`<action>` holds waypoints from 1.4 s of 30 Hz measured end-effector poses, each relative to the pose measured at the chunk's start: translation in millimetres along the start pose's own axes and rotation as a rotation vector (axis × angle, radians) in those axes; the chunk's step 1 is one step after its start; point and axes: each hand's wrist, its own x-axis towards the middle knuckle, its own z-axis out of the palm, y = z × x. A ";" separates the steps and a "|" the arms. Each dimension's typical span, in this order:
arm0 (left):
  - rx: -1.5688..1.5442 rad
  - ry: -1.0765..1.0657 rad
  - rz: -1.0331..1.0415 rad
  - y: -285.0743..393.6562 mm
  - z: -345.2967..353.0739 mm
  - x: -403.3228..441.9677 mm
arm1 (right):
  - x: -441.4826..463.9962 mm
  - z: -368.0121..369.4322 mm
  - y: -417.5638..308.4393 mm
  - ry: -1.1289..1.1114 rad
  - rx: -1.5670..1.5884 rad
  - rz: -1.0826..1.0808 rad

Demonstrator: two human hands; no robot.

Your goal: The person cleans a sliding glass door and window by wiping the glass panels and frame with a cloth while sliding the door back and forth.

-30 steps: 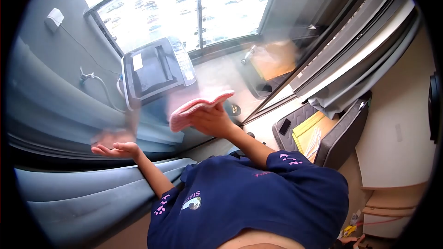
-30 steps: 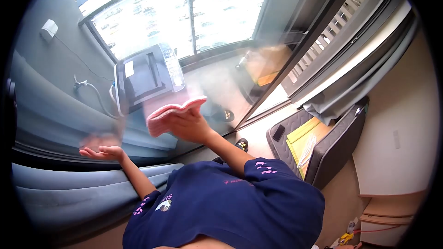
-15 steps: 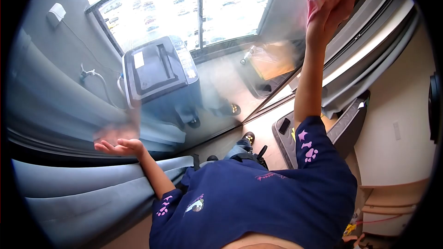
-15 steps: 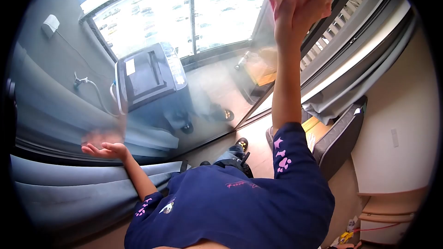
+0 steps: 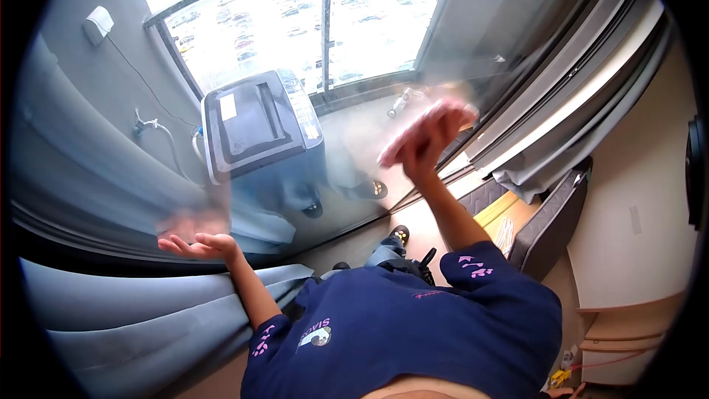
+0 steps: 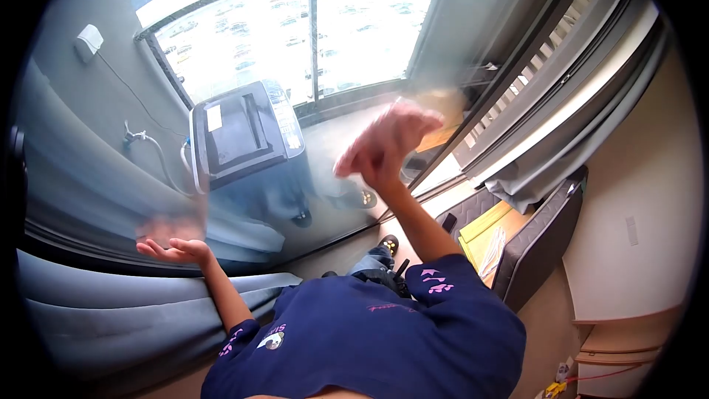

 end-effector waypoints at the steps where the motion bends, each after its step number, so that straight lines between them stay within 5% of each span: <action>1: 0.011 -0.012 0.004 2.2 -1.5 1.6 | 48.6 -1.3 6.0 0.122 -0.054 0.016; 6: 0.009 -0.016 0.022 3.4 -2.3 2.2 | 222.7 -19.2 38.9 0.392 -0.146 -0.057; 9: 0.008 -0.007 0.007 2.9 -1.9 1.9 | 205.5 -16.8 6.2 0.209 -0.174 0.015; 14: -0.005 0.004 0.020 -3.7 -1.1 -0.3 | 21.4 16.8 -28.1 0.019 -0.133 0.110; 17: -0.024 -0.001 0.005 0.2 -2.3 0.1 | -125.7 28.3 -27.7 -0.208 -0.089 -0.054; 20: -0.008 -0.008 0.014 -0.9 -3.1 -0.7 | -146.4 23.1 -15.2 -0.267 -0.083 -0.047; 22: 0.002 -0.015 0.016 -1.1 -3.7 -0.4 | -94.1 13.2 -11.9 -0.273 -0.073 0.032; 24: 0.003 -0.016 0.009 -0.6 -4.6 -0.9 | -14.4 11.1 9.6 0.026 -0.188 0.015; 27: 0.000 -0.026 -0.003 1.1 -4.8 -0.3 | 111.3 -15.8 41.3 0.140 -0.204 0.023; 31: -0.021 -0.027 -0.005 -0.8 -4.7 -1.5 | 182.3 -26.4 35.5 0.218 0.048 0.250; 35: -0.050 -0.008 -0.010 -5.2 -3.9 -5.0 | 116.1 8.8 -17.1 0.133 -0.278 0.123; 37: -0.036 0.007 -0.020 2.5 -2.5 -1.9 | 37.4 33.3 -51.8 0.115 -0.161 0.078; 39: -0.020 0.013 -0.016 9.4 -2.3 3.3 | -52.5 32.8 -72.9 -0.246 -0.060 0.019; 40: -0.018 0.014 -0.017 10.3 -1.6 3.5 | -100.2 38.9 -62.3 -0.210 -0.068 -0.174; 42: -0.013 0.010 -0.017 11.2 -2.7 3.7 | -121.4 35.4 -53.8 -0.209 -0.057 -0.122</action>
